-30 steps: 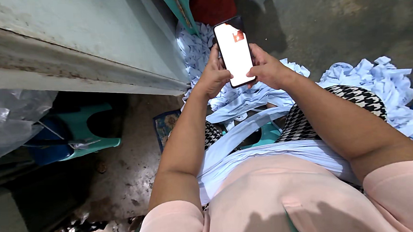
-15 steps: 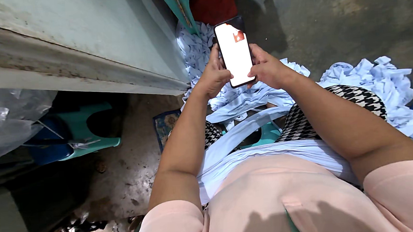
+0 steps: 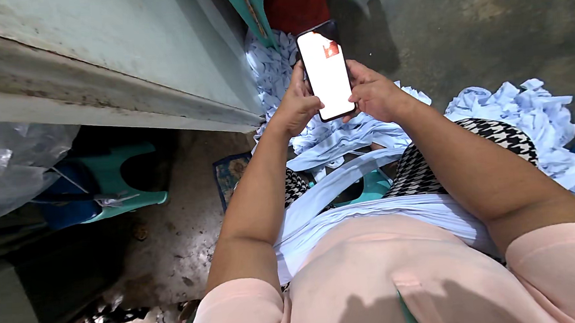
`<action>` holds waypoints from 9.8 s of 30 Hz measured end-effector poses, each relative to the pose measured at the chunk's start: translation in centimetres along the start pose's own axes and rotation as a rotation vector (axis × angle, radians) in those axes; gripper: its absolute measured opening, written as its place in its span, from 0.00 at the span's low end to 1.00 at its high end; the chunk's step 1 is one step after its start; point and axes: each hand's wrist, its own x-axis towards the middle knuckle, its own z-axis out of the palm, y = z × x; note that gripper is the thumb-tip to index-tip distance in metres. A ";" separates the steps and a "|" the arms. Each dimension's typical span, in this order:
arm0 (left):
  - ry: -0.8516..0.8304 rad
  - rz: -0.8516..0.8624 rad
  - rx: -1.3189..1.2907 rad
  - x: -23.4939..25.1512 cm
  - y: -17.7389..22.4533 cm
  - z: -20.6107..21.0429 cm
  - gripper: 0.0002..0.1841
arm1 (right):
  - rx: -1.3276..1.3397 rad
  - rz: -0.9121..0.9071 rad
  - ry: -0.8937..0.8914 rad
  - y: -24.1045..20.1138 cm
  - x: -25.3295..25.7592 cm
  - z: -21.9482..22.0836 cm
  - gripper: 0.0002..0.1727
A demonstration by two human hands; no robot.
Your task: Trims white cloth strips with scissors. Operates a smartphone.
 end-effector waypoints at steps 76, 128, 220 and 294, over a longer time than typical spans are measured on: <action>0.021 -0.009 0.020 0.1 -0.5 0.3 0.58 | -0.137 0.011 0.069 0.0 -0.2 0.5 0.49; -0.014 -0.031 0.049 0.0 -0.5 0.6 0.58 | -0.177 0.026 0.194 0.7 -0.1 0.8 0.32; 0.008 -0.010 0.090 0.1 -0.8 0.4 0.59 | -0.110 0.036 0.176 0.1 -0.2 0.4 0.21; 0.038 -0.025 0.175 0.0 -0.8 -0.1 0.59 | -0.163 0.004 0.005 1.0 -0.1 0.3 0.56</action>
